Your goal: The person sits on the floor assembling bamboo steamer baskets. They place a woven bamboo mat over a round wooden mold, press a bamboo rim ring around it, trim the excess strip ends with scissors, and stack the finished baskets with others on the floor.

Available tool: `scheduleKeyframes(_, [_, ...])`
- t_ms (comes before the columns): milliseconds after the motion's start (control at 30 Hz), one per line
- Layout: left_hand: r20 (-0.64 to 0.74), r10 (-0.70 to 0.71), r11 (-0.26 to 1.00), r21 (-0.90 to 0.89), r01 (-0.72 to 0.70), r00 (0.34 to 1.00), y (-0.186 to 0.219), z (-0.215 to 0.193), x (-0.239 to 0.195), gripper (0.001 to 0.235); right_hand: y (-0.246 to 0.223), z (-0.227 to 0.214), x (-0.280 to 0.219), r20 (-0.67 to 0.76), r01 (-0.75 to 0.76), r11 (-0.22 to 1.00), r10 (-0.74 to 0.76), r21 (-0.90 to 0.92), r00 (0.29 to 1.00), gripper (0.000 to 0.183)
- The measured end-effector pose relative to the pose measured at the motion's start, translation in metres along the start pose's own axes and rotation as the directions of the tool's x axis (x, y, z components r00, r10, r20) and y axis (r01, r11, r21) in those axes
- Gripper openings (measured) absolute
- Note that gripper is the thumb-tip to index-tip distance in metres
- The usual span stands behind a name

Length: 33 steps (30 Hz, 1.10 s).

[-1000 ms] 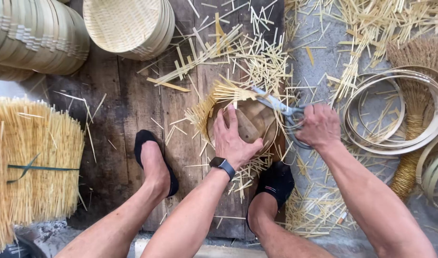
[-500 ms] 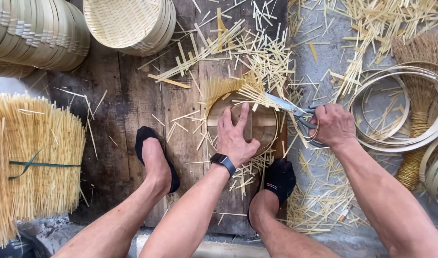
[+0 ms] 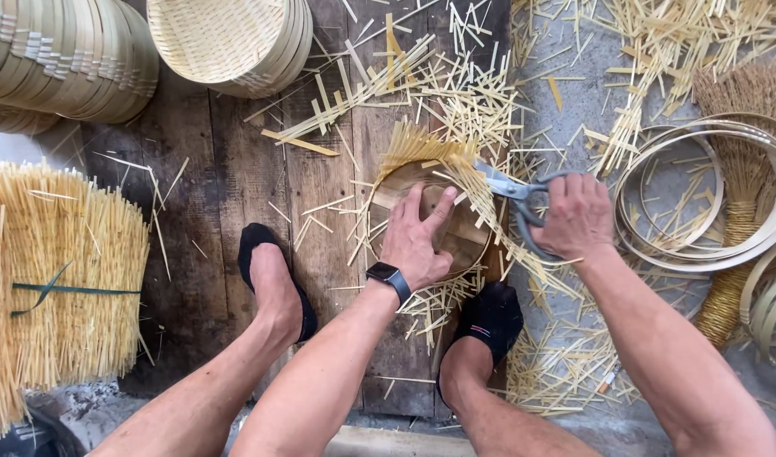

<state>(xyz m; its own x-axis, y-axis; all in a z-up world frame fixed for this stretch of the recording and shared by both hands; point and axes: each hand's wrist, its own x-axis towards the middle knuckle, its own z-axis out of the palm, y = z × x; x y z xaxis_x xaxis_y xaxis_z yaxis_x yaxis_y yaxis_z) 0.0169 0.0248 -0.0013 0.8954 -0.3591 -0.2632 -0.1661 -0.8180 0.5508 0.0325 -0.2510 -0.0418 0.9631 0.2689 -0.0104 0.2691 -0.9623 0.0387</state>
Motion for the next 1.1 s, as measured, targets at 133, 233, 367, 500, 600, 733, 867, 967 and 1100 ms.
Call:
scheduleKeyframes(133, [0.057,0.023,1.000,-0.007,-0.022,0.998,-0.005,-0.006,0.000,0.112,0.008,0.040,-0.006,0.036,0.000,0.999,0.002,-0.038,0.999,0.036])
scheduleKeyframes(233, [0.035,0.028,1.000,-0.008,-0.028,0.999,-0.007,-0.002,0.000,0.112,0.025,0.056,-0.013,0.134,0.000,1.000,0.003,-0.018,0.991,0.025])
scheduleKeyframes(367, [0.006,-0.040,0.992,-0.123,0.041,0.999,-0.013,0.012,0.005,0.107,0.001,0.007,0.005,0.057,0.043,0.998,-0.041,-0.046,0.998,0.045])
scheduleKeyframes(500, [0.064,0.029,0.991,-0.135,-0.020,0.998,-0.007,-0.009,0.004,0.102,0.003,0.034,0.007,-0.020,0.066,0.989,-0.069,-0.130,0.997,0.035])
scheduleKeyframes(600, [0.112,0.064,0.998,-0.034,-0.061,0.992,-0.012,-0.011,0.007,0.103,0.026,0.053,-0.010,0.141,0.034,0.999,-0.031,-0.019,0.990,0.019])
scheduleKeyframes(733, [0.089,0.062,0.997,-0.049,-0.058,0.994,-0.008,-0.010,0.011,0.096,0.015,0.024,-0.003,0.070,0.043,0.999,-0.044,0.004,0.997,0.022])
scheduleKeyframes(867, [0.187,0.144,0.989,-0.045,-0.138,0.972,-0.012,-0.018,0.016,0.094,0.011,0.031,0.002,-0.017,0.060,0.997,-0.061,-0.047,0.998,0.025])
scheduleKeyframes(967, [0.237,0.146,0.989,-0.022,-0.145,0.960,-0.004,-0.030,0.020,0.092,0.024,0.050,-0.008,0.079,0.051,0.999,-0.050,-0.005,0.996,0.020])
scheduleKeyframes(1100, [0.193,0.179,0.984,-0.058,-0.171,0.965,-0.010,-0.016,0.024,0.082,0.022,0.034,-0.005,0.060,0.054,0.998,-0.055,0.031,0.997,0.026])
